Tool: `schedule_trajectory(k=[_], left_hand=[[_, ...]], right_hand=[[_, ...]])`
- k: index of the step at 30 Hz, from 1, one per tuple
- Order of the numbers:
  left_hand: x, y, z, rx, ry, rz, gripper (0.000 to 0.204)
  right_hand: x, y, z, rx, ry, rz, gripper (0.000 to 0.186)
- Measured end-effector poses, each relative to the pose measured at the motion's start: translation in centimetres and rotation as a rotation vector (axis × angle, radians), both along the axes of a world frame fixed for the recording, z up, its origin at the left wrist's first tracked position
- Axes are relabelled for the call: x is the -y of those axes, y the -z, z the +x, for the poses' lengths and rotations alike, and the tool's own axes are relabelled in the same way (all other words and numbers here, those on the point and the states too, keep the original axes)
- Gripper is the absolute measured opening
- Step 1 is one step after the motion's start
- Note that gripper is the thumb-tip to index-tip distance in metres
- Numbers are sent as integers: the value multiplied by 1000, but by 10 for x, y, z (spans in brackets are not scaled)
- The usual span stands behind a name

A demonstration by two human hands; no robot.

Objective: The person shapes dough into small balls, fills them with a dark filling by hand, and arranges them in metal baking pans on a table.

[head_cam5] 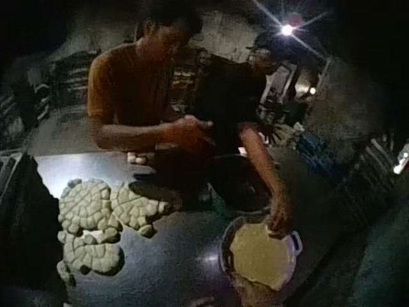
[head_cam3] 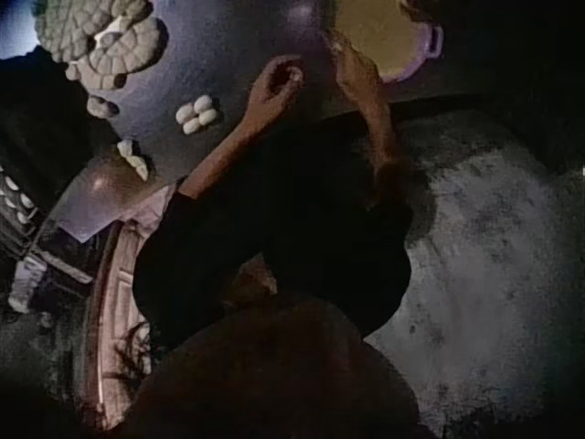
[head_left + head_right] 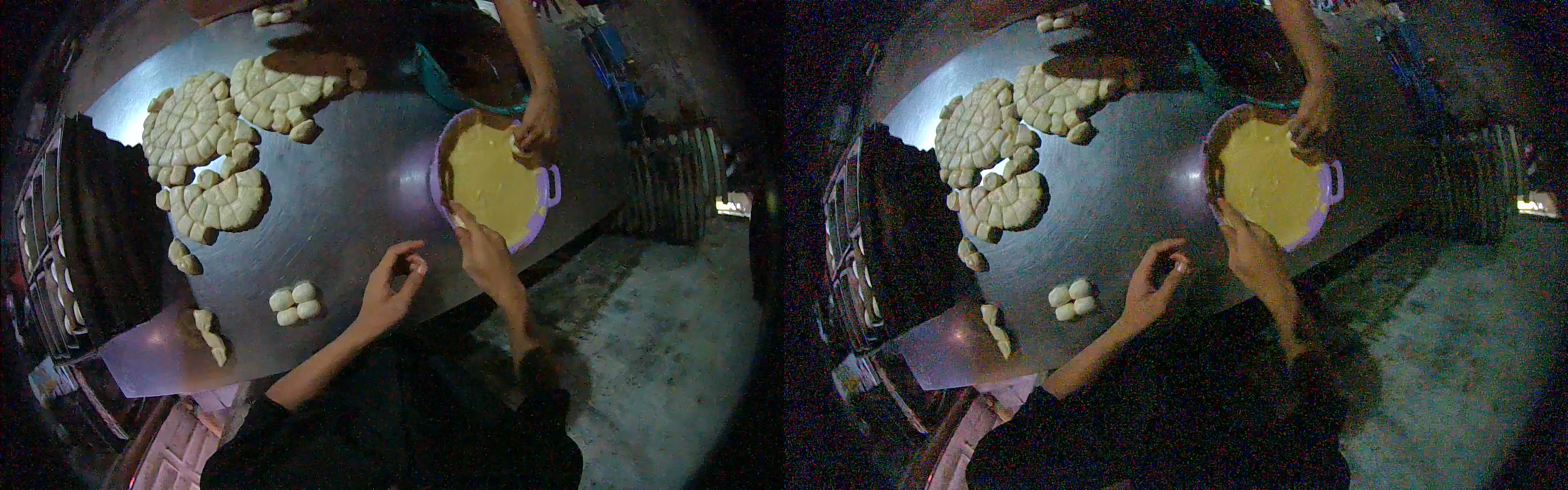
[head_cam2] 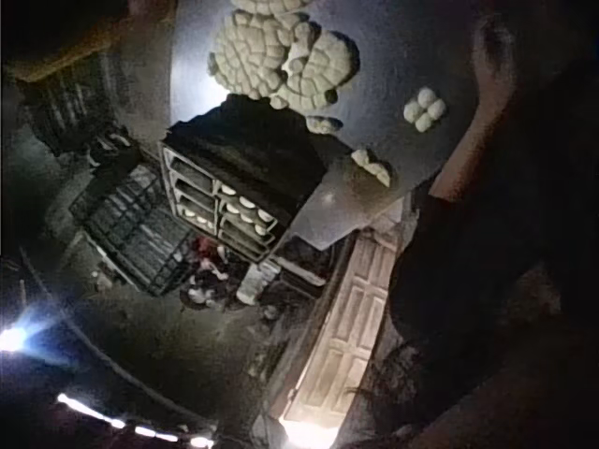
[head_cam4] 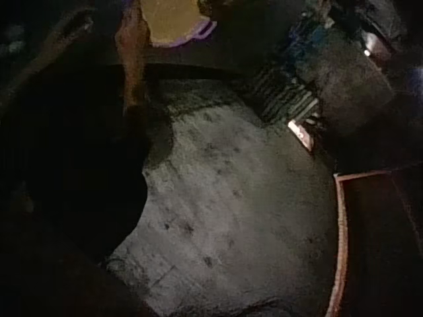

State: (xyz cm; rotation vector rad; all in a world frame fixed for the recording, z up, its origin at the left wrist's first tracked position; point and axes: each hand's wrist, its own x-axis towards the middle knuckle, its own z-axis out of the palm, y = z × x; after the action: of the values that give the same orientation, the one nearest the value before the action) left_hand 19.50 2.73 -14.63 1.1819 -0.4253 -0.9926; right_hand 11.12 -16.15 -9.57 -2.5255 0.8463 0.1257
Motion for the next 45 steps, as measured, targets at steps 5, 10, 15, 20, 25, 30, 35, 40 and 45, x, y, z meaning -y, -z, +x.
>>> schedule_trajectory(k=[5,10,15,20,25,30,35,40,45], left_hand=[[-10,1,10,-187,-66,-40,37],[-30,-41,37,-850,-63,28,47],[-51,-31,37,-1205,-241,-425,40],[-74,-66,22,-737,-343,-342,42],[-71,-87,0,-112,-358,-82,50],[-62,-102,-39,293,-414,31,42],[-37,-115,-81,-117,-605,-38,37],[-34,-109,-117,135,-473,193,30],[-27,-136,-149,265,-467,347,25]], right_hand=[[-27,-6,5,392,334,389,36],[-93,-32,34,770,387,1116,49],[-95,-11,33,773,189,1151,53],[-88,-40,43,585,-365,606,45],[-84,-64,29,588,-754,-74,37],[-62,-63,-6,724,-712,497,36],[-66,-88,-44,775,-919,67,38],[-41,-100,-76,777,-1013,187,36],[-29,-114,-104,560,-762,701,40]])
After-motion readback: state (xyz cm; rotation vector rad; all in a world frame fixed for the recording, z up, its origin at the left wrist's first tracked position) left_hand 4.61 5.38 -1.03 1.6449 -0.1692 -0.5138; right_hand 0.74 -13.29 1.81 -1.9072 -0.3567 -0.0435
